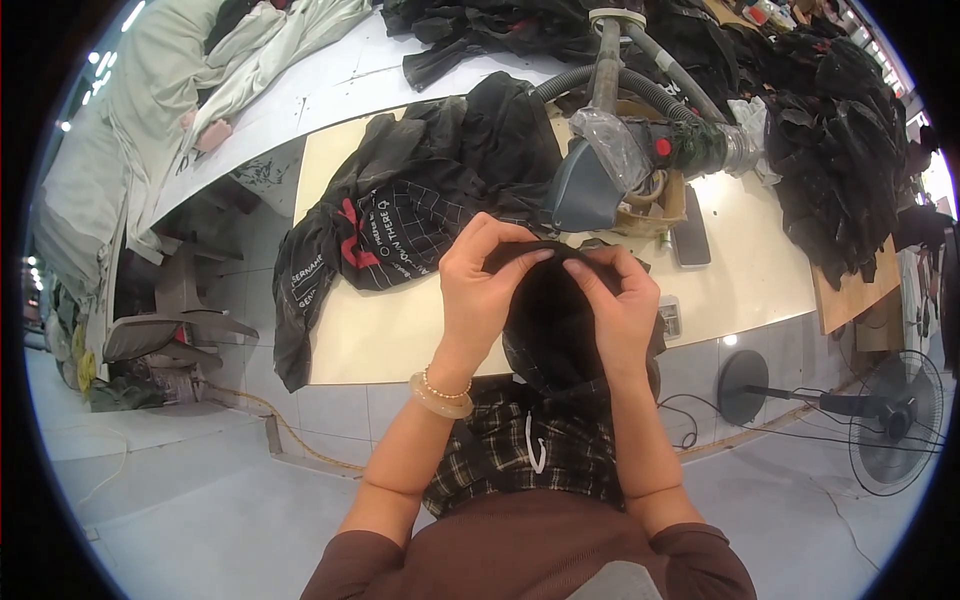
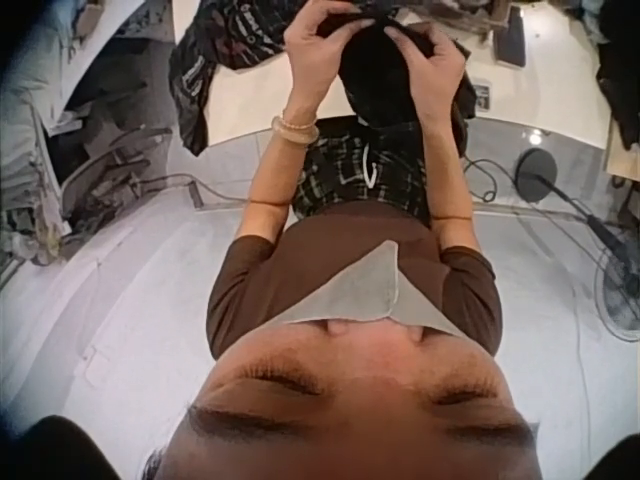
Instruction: Inspecting black garments for quality control on a factory floor.
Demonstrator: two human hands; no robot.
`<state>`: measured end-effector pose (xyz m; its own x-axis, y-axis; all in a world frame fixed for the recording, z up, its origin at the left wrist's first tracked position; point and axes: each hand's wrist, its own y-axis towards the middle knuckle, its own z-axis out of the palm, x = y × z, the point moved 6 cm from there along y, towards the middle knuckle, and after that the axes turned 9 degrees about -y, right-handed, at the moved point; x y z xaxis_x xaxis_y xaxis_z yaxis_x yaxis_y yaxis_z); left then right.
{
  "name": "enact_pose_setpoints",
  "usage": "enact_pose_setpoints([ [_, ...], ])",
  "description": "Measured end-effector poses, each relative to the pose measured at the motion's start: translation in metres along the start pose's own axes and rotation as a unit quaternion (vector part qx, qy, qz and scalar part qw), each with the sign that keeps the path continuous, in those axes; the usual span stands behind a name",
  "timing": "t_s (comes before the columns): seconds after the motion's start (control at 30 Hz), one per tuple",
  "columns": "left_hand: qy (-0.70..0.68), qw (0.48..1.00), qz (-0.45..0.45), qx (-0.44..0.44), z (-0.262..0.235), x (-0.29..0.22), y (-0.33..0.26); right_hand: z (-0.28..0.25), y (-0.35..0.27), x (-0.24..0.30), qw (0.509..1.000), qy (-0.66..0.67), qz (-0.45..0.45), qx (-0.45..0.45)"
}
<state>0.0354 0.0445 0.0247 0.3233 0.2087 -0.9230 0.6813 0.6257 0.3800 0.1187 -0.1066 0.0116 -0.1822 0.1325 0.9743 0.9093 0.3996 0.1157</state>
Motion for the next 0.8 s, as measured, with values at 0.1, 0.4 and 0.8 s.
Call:
enact_pose_setpoints([
  [0.1,-0.015,0.999,-0.011,-0.029,0.003,0.001,-0.001,0.001,0.004,0.0,0.999,-0.029,-0.015,-0.034],
  [0.4,-0.038,0.996,-0.046,-0.07,-0.001,0.003,-0.004,0.005,0.005,0.012,0.996,-0.046,-0.043,-0.064],
  [0.8,-0.061,0.989,-0.103,-0.081,0.001,0.007,-0.007,0.003,0.007,0.016,0.998,-0.01,-0.024,-0.055],
])
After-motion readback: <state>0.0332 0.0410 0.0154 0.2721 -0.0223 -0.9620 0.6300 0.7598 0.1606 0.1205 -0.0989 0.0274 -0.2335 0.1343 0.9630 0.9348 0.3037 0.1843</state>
